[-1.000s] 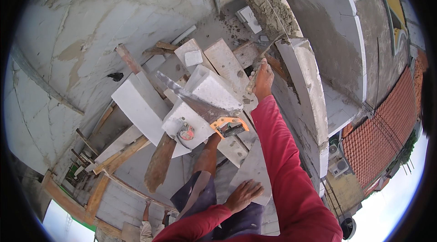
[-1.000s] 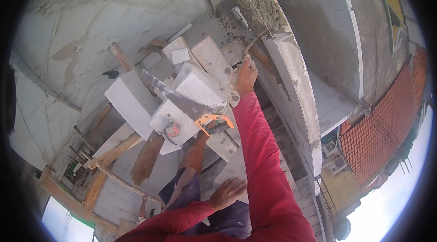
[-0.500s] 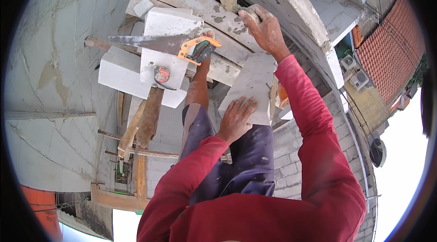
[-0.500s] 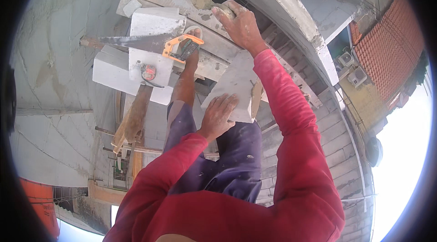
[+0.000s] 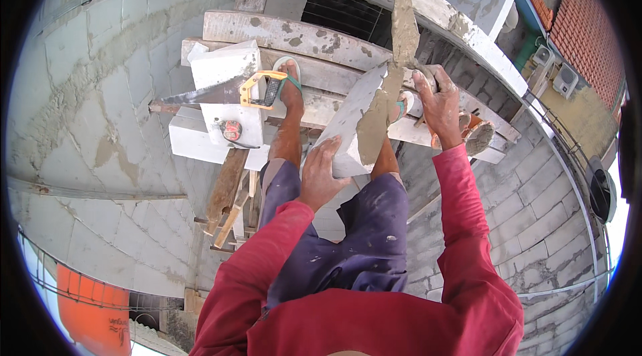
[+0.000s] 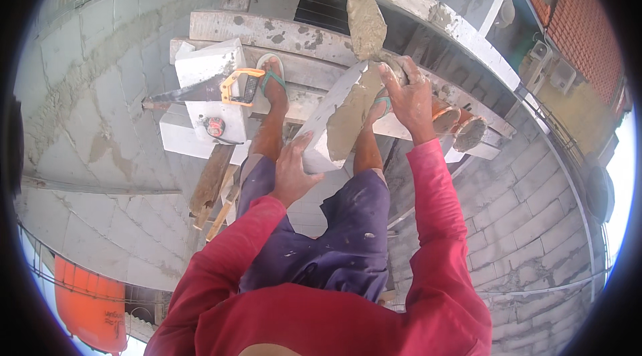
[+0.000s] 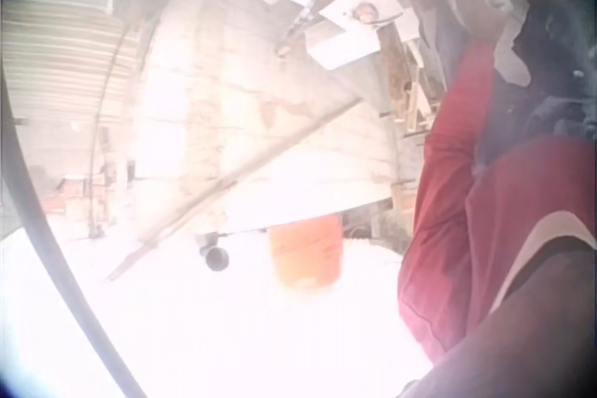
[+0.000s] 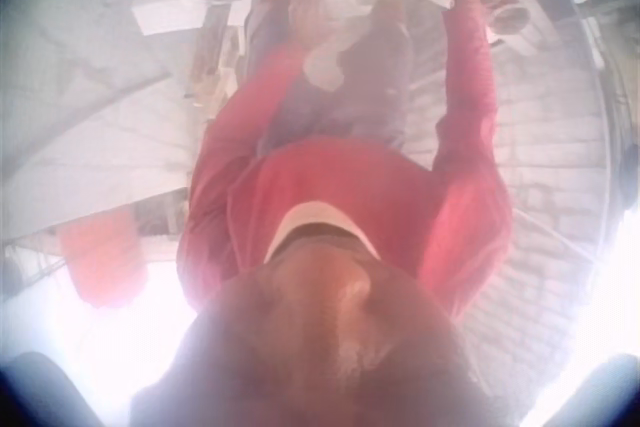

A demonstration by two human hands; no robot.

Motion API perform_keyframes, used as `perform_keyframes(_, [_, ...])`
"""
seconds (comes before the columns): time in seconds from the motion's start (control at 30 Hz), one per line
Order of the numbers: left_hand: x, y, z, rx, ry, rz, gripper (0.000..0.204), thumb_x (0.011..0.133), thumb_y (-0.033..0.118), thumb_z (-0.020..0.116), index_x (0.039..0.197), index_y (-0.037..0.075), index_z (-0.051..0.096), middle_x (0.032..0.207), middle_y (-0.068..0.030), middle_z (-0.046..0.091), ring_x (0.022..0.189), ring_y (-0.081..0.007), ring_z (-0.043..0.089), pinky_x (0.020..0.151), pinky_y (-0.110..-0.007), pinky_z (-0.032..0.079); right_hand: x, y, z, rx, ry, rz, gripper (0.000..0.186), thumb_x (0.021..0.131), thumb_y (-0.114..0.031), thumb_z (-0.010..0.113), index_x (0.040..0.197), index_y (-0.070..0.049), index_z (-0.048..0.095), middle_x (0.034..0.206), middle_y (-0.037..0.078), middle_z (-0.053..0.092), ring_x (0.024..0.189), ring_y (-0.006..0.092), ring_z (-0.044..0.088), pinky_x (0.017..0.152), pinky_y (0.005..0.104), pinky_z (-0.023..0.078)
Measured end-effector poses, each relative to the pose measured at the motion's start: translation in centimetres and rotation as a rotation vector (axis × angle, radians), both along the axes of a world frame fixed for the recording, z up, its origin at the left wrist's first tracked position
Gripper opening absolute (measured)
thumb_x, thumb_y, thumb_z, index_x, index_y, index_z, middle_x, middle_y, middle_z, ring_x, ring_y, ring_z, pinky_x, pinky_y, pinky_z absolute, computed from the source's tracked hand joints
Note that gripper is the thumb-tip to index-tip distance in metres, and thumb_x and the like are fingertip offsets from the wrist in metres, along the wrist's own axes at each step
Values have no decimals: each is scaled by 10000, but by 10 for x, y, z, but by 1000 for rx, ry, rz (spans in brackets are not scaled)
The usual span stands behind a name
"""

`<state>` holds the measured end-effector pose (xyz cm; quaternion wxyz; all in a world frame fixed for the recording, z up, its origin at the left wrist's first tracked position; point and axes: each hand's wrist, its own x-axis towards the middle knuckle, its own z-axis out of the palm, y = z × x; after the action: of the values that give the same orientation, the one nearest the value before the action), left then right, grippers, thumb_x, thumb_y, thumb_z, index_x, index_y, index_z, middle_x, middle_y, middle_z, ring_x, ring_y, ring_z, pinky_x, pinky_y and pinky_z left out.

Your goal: The person applies mortar to white rectangular tiles using a trowel and places them onto a curved wall section. The person repeatedly scoops mortar from a bucket, spreads it on the tile, and presses the tile into position on the wall.

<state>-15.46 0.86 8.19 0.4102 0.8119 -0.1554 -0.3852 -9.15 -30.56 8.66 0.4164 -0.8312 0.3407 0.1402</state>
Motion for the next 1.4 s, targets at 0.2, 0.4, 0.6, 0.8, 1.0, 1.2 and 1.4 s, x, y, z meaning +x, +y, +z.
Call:
perform_keyframes(0.2, [1,-4,2,19,-11,-48,996,577,115,923,1435,97,417,1462,-140,533,1311,-373,520,1113,-466,416,-52,-21,-13,-54,-28,-120,274,994,-272,690,1058,-7,666,838,81,644,746,138,572,708,324,485])
perform_keyframes(0.4, [19,-11,8,217,6,-73,992,586,116,923,1429,39,407,1322,-196,561,1261,-396,541,1115,-451,407,-147,-23,-41,-193,-54,-257,238,1050,-246,610,1097,-13,618,817,31,573,699,116,506,663,296,445])
perform_keyframes(0.6, [53,-20,11,512,221,-89,947,692,264,928,1401,-35,376,1269,-270,576,1179,-404,599,1022,-458,492,-239,-1,-84,93,45,-708,279,1046,-281,598,1090,-5,598,815,73,591,729,149,588,671,343,479])
perform_keyframes(0.8, [52,-35,11,481,178,-161,987,707,283,939,1431,-14,338,1352,-251,557,1230,-357,602,1077,-448,479,-289,18,-104,13,80,-824,303,1037,-294,617,1107,0,603,863,90,595,746,168,565,691,362,479])
perform_keyframes(1.0, [42,-69,27,482,227,-152,1074,718,245,923,1530,-9,266,1431,-233,489,1339,-347,521,1136,-452,429,-304,19,-107,176,83,-985,312,1028,-297,635,1109,4,617,888,95,606,774,169,561,710,364,479])
perform_keyframes(1.2, [20,-95,40,830,-66,-274,1038,752,298,890,1465,-121,263,1452,-253,449,1329,-375,491,1130,-436,413,-324,21,-119,318,152,-1130,357,981,-296,687,1119,28,632,892,153,656,770,207,622,670,382,505])
perform_keyframes(1.4, [74,-137,136,443,288,171,830,801,221,807,1456,-10,352,1334,-175,533,1231,-309,554,1073,-418,449,-361,54,-162,328,139,-1199,452,934,-376,710,1174,-7,609,1069,274,675,1006,443,653,882,473,506])
